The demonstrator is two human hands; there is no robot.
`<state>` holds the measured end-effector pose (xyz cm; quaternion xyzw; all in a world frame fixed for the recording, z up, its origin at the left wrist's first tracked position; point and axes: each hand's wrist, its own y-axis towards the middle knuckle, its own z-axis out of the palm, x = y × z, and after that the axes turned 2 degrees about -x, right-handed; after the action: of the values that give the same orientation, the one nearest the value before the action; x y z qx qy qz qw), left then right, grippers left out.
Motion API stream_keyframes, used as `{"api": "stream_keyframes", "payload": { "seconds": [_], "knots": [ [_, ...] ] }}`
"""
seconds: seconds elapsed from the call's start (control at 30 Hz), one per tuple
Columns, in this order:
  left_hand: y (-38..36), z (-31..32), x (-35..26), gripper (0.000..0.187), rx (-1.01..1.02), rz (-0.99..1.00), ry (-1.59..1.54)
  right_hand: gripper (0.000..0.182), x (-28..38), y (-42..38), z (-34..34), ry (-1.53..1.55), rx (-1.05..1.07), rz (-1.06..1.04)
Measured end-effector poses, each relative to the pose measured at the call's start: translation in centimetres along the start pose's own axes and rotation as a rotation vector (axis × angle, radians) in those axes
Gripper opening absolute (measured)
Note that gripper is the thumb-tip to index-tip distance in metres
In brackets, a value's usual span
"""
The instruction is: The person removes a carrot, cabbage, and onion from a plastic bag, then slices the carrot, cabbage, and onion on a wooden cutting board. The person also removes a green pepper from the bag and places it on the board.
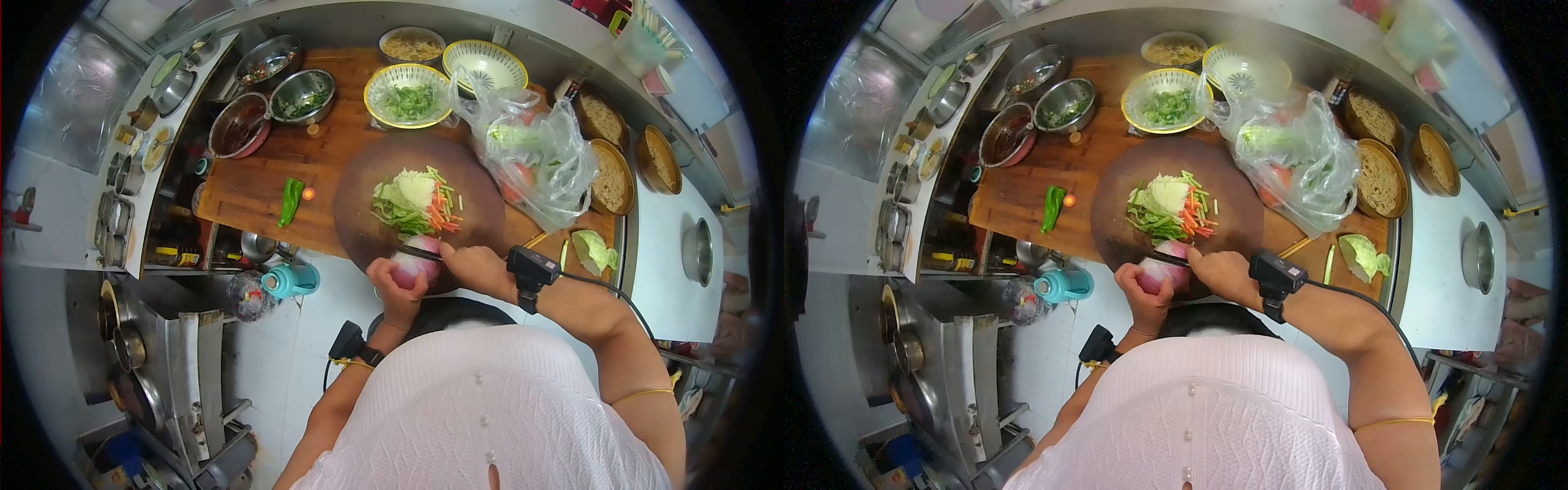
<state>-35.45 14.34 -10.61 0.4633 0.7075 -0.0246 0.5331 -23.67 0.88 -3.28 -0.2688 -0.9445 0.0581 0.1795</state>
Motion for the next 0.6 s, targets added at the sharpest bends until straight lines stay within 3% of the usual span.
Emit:
{"api": "stream_keyframes", "payload": {
  "seconds": [0.07, 0.13, 0.17, 0.3, 0.4, 0.47, 0.53, 0.6],
  "knots": [
    [-0.5, -1.0, 0.5, 0.054, 0.026, 0.024, 0.041, 0.027, -0.5, 0.1, 0.9, 0.007, -0.017, -0.023],
    [-0.9, -2.1, 0.8, 0.062, 0.134, -0.236, -0.065, 0.027, -1.1, -0.1, 1.3, 0.01, -0.033, -0.041],
    [-0.7, -2.5, 0.7, 0.062, 0.137, -0.234, -0.064, 0.027, -0.9, -0.1, 0.7, 0.038, -0.012, -0.002],
    [1.5, -5.6, -1.8, 0.064, 0.418, -1.081, -0.732, 0.027, -0.9, -1.2, -2.0, 0.19, -0.068, 0.038],
    [2.3, -5.6, -1.0, 0.062, 0.351, -1.207, -0.886, 0.039, -0.9, -2.5, -4.3, 0.283, -0.037, 0.072],
    [1.9, -5.2, -0.7, 0.055, 0.33, -1.216, -0.825, 0.038, -1.1, -3.0, -5.1, 0.288, -0.026, 0.093],
    [1.3, -5.3, 0.1, 0.046, 0.365, -1.144, -0.817, 0.023, -1.9, -3.7, -4.4, 0.276, -0.094, 0.016],
    [1.0, -5.7, -0.2, 0.045, 0.348, -1.143, -0.834, 0.021, -2.4, -4.7, -3.1, 0.299, -0.07, 0.043]
  ]
}}
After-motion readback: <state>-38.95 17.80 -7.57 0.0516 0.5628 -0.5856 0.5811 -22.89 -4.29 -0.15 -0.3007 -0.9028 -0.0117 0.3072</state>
